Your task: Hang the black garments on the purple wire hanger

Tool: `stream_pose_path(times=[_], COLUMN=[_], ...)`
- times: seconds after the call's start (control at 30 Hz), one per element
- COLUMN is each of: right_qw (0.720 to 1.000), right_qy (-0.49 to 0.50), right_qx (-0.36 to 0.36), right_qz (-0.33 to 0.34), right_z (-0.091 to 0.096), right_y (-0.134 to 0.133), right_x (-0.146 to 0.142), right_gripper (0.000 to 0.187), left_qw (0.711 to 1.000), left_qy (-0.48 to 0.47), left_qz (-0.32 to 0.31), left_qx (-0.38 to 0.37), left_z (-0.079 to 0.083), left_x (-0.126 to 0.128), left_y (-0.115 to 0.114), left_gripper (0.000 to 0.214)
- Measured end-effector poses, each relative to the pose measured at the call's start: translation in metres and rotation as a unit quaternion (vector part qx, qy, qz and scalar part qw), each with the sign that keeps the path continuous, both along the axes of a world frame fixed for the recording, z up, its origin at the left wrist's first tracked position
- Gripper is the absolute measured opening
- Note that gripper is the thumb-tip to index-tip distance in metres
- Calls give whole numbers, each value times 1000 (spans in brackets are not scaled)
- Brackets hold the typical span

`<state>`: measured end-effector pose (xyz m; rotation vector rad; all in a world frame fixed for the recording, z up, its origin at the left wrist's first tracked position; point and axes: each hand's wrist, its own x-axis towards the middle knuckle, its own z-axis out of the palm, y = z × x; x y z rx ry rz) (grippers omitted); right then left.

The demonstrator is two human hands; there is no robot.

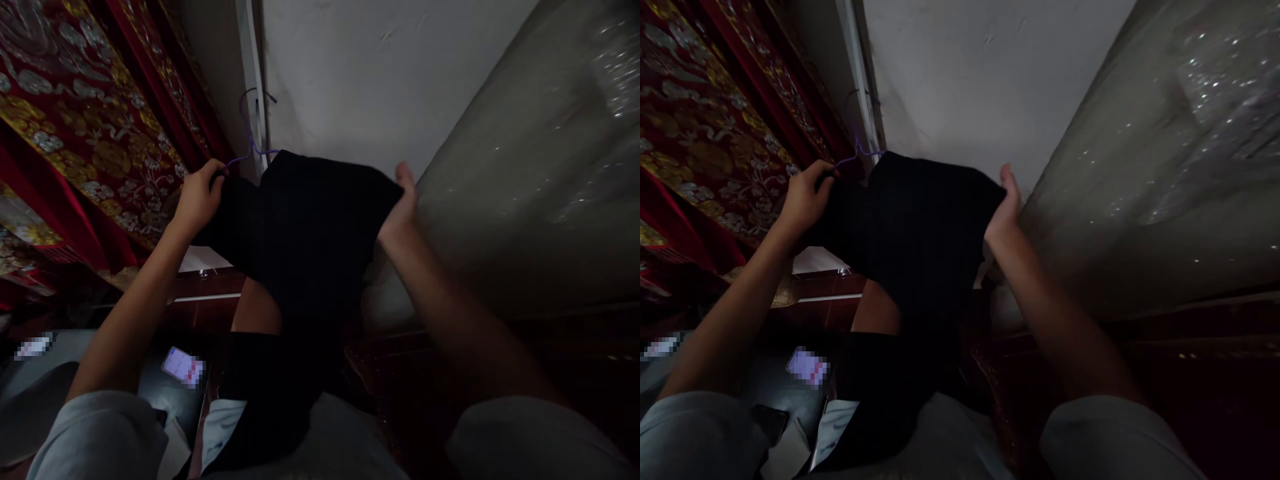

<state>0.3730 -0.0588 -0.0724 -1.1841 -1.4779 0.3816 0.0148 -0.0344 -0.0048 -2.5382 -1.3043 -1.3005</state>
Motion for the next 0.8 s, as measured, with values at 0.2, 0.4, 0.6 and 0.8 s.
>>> stream_pose_path(times=[0.2,0.4,0.6,0.8], right_qw=[997,957,917,943], right_qy=[71,120,-57,-264], right_qx=[-1,-61,-38,79], right_qz=[22,257,393,185], right_z=[51,67,28,-42], right_y=[0,-73,-56,-26], right_x=[-16,-39,-51,-114], right_gripper=[68,59,34,111], left_qw=[999,993,929,882], left_qy=[-25,-101,-279,-278], left_qz=[24,-53,-223,-328], left_qx=[14,-25,-94,-194], left_z=[5,-4,-17,-12], left_x=[19,16,-3,27], left_y=[18,5,-27,-59], left_gripper=[14,15,38,49])
